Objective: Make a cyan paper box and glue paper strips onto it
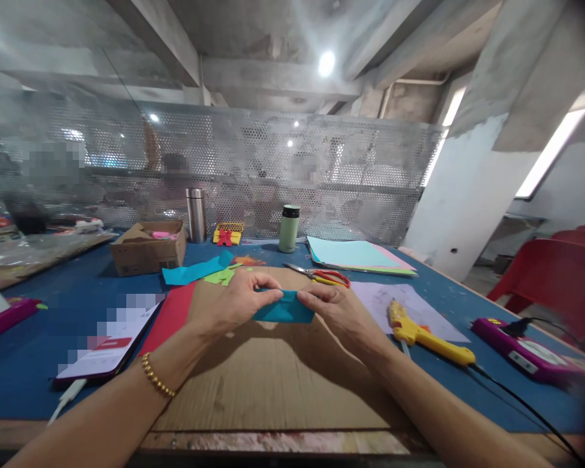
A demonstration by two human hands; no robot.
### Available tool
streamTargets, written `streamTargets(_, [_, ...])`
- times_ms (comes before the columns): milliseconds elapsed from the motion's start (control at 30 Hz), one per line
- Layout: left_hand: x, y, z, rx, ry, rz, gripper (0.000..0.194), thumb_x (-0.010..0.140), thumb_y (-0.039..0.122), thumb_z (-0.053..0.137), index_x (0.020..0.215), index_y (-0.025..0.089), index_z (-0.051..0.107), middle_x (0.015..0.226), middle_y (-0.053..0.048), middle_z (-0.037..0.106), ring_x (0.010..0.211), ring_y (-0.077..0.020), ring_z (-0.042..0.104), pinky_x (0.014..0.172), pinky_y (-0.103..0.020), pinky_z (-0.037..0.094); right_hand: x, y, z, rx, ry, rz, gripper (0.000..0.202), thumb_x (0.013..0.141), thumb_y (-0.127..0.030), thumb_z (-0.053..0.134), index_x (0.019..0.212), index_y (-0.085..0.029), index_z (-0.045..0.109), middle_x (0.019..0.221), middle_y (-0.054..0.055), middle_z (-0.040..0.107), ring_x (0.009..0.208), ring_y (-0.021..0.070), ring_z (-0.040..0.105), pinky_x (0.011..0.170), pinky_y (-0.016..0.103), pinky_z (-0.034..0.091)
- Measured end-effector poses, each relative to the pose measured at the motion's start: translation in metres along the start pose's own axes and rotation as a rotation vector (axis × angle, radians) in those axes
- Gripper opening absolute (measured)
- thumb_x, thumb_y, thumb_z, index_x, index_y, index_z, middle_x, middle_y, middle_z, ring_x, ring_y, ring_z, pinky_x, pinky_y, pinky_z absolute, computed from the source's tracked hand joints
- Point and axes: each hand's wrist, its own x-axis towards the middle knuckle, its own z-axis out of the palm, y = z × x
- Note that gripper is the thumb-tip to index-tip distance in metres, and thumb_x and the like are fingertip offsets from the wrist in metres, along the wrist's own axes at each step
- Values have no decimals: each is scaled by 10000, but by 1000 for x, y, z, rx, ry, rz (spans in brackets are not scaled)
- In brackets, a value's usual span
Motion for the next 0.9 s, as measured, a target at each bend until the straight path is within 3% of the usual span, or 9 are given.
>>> streamTargets(233, [-1, -3, -2, 86, -60, -19, 138, 779, 262, 657, 752, 187, 770, 732, -18, 712, 698, -172, 596, 646, -278, 439, 4, 3, 1, 47, -99, 55, 355, 834, -535, 676, 827, -188, 753, 793, 27, 679, 745, 164, 577, 693, 269, 457])
streamTargets(400, [-3, -2, 5, 107, -84, -16, 169, 800, 276, 636, 787, 169, 766, 770, -30, 733, 732, -181, 620, 669, -274, 453, 7, 11, 6, 53, -132, 6, 474, 828, -621, 634, 695, -172, 706, 630, 2, 572, 591, 127, 461, 554, 251, 370])
streamTargets(600, [-9, 13, 7, 218, -141, 90, 226, 845, 310, 594, 753, 189, 762, 761, -38, 749, 766, -203, 638, 711, -287, 453, 5, 18, 6, -128, -81, -112, 515, 845, -637, 587, 617, -179, 647, 606, -1, 542, 606, 135, 446, 547, 251, 335])
streamTargets(733, [-9, 5, 12, 245, -122, 140, 253, 858, 322, 572, 738, 192, 753, 758, -43, 745, 780, -210, 632, 730, -301, 436, 7, 28, 10, -238, -53, -129, 551, 883, -638, 525, 591, -180, 616, 584, -5, 502, 589, 130, 426, 538, 256, 308])
streamTargets(900, [-7, -4, 16, 218, -107, 129, 262, 863, 328, 569, 760, 167, 748, 758, -53, 735, 739, -197, 619, 701, -303, 425, 6, 28, 12, -151, -62, -130, 557, 870, -655, 523, 577, -187, 594, 579, -15, 469, 575, 127, 409, 530, 258, 300])
